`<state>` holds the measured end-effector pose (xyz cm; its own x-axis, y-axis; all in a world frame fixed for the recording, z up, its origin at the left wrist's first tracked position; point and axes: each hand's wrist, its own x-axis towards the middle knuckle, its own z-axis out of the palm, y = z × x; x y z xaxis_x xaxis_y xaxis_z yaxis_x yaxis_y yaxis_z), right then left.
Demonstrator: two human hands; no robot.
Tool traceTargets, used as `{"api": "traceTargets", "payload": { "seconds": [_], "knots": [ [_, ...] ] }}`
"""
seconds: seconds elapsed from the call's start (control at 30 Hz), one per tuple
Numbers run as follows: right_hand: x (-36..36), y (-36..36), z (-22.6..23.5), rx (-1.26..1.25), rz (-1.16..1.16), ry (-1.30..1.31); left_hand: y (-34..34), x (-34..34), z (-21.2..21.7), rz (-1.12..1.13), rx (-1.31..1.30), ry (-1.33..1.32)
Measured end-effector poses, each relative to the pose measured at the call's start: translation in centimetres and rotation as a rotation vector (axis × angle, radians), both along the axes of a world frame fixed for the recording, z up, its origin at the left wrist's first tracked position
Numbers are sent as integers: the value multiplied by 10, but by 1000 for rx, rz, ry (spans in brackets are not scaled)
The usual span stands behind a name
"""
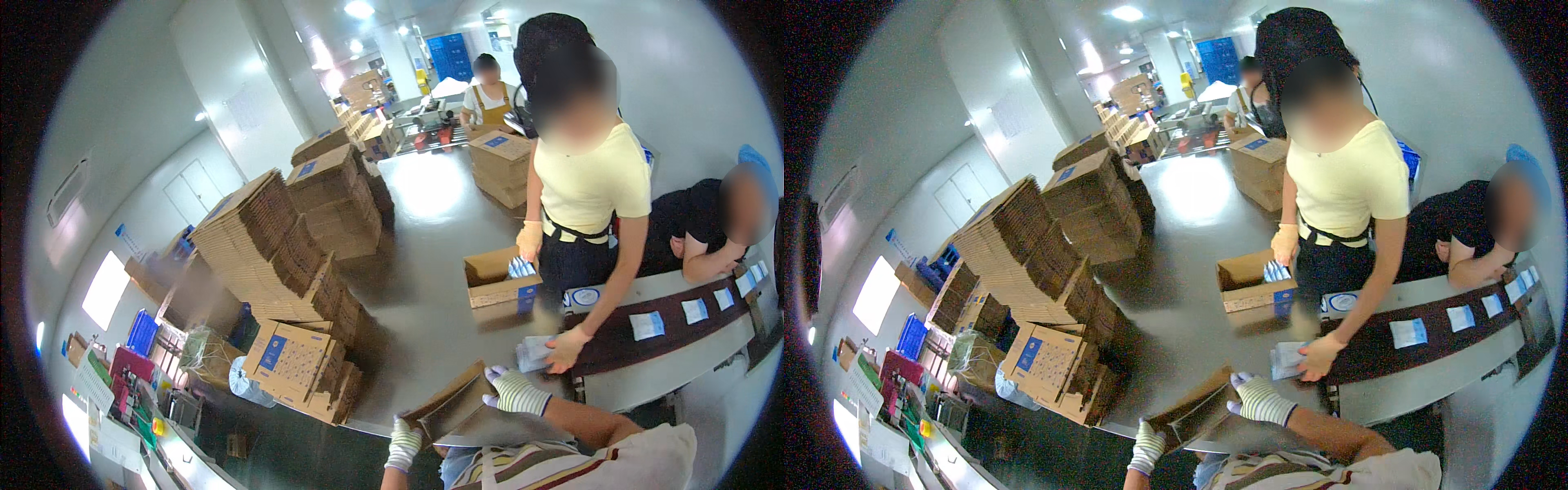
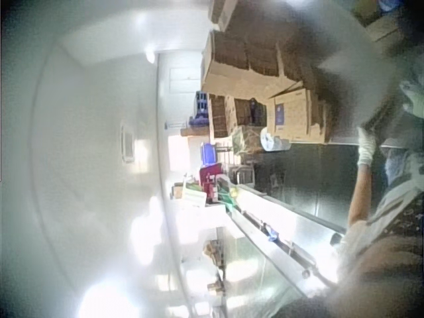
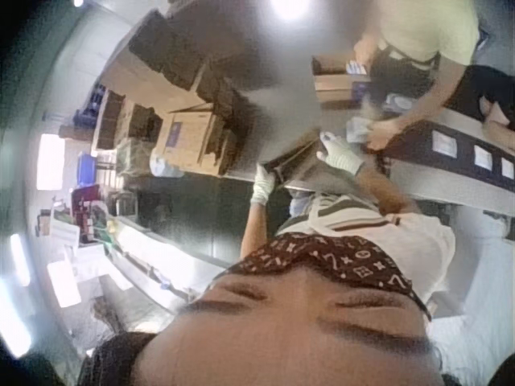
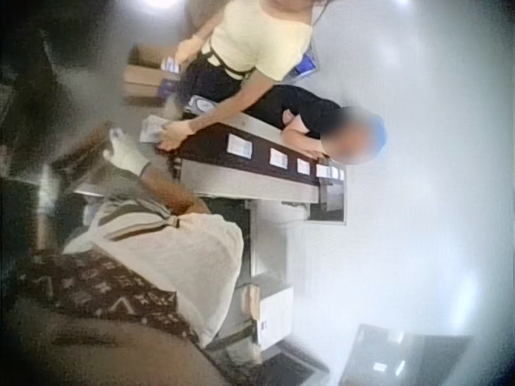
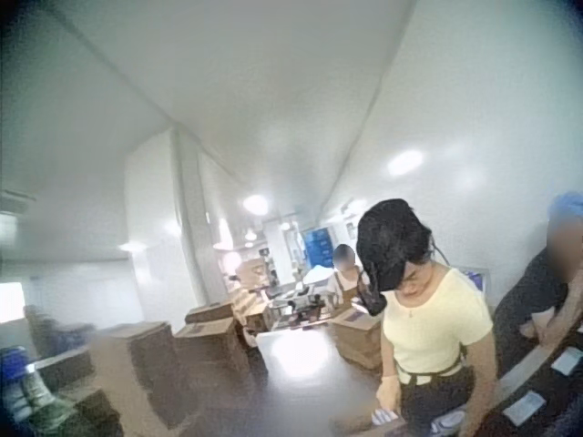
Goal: The person picks up blue packets from a conveyor belt and stacks them inside small cardboard boxes.
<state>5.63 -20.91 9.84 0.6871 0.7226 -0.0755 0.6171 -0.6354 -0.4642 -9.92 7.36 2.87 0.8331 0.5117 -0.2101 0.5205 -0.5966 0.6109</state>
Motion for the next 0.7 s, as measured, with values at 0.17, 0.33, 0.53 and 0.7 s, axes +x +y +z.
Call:
{"api": "traceTargets", "payload": {
  "seconds": [0.17, 0.33, 0.53, 0.7],
  "knots": [
    [15, 7, 27, -270, 213, -149, -14, 22, 68, 29, 47, 15],
    [21, 13, 23, -178, 150, -183, -3, 38, 60, -39, 270, -36],
    [5, 6, 16, -63, 138, -195, -26, 37, 72, 120, 70, -508],
    [3, 5, -8, 104, 130, -147, -54, 30, 107, -239, 290, -305]
  ]
}}
